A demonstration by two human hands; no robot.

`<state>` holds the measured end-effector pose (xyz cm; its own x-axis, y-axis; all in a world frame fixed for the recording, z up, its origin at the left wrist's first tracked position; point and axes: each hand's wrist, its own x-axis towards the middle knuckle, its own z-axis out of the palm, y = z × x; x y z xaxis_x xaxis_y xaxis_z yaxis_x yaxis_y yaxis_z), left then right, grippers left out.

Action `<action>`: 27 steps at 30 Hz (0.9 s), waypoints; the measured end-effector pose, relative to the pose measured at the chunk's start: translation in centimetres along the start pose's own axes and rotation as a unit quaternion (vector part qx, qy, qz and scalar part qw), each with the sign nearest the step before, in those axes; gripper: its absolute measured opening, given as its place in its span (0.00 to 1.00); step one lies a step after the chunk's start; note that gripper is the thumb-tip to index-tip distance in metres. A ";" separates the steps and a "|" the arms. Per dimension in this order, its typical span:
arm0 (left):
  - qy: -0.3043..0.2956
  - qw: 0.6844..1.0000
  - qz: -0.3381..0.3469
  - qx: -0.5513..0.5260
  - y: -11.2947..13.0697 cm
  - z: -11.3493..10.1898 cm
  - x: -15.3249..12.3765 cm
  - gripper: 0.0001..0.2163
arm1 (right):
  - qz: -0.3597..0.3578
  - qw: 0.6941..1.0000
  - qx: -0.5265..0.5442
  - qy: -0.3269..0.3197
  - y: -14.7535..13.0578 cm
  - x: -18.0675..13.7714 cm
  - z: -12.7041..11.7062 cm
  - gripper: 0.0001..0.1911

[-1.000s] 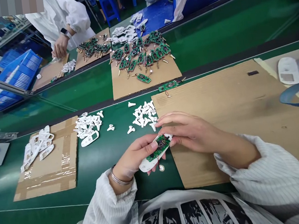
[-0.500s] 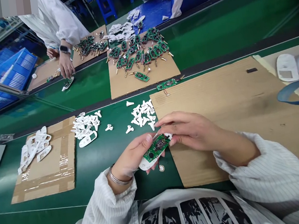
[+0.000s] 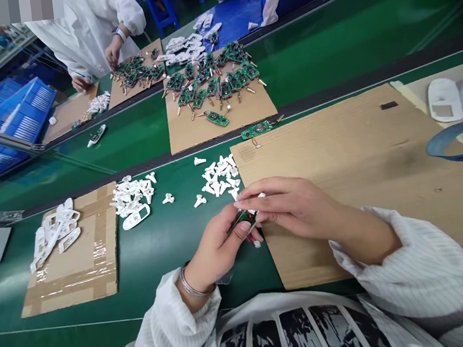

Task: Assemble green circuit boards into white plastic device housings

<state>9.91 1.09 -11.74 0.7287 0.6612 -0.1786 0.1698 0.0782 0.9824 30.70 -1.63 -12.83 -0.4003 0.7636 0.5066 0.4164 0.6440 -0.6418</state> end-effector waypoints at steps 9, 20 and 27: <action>0.092 0.958 0.208 0.173 -0.4 0.7 -0.7 0.16 | 0.135 0.979 0.111 0.109 -2.3 0.6 0.3 0.11; 0.221 0.873 0.389 0.194 -1.6 1.6 -0.1 0.14 | 0.080 0.980 0.110 0.149 -3.6 0.8 0.9 0.15; 0.249 0.841 0.453 0.160 -1.4 1.6 0.4 0.11 | 0.008 0.978 0.125 0.165 -4.3 0.7 1.4 0.04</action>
<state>11.01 0.03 -13.31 0.3013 0.5782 0.7582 -0.0770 -0.7778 0.6237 27.49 -3.95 -10.53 -0.0937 0.7733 0.6270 0.1915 0.6320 -0.7509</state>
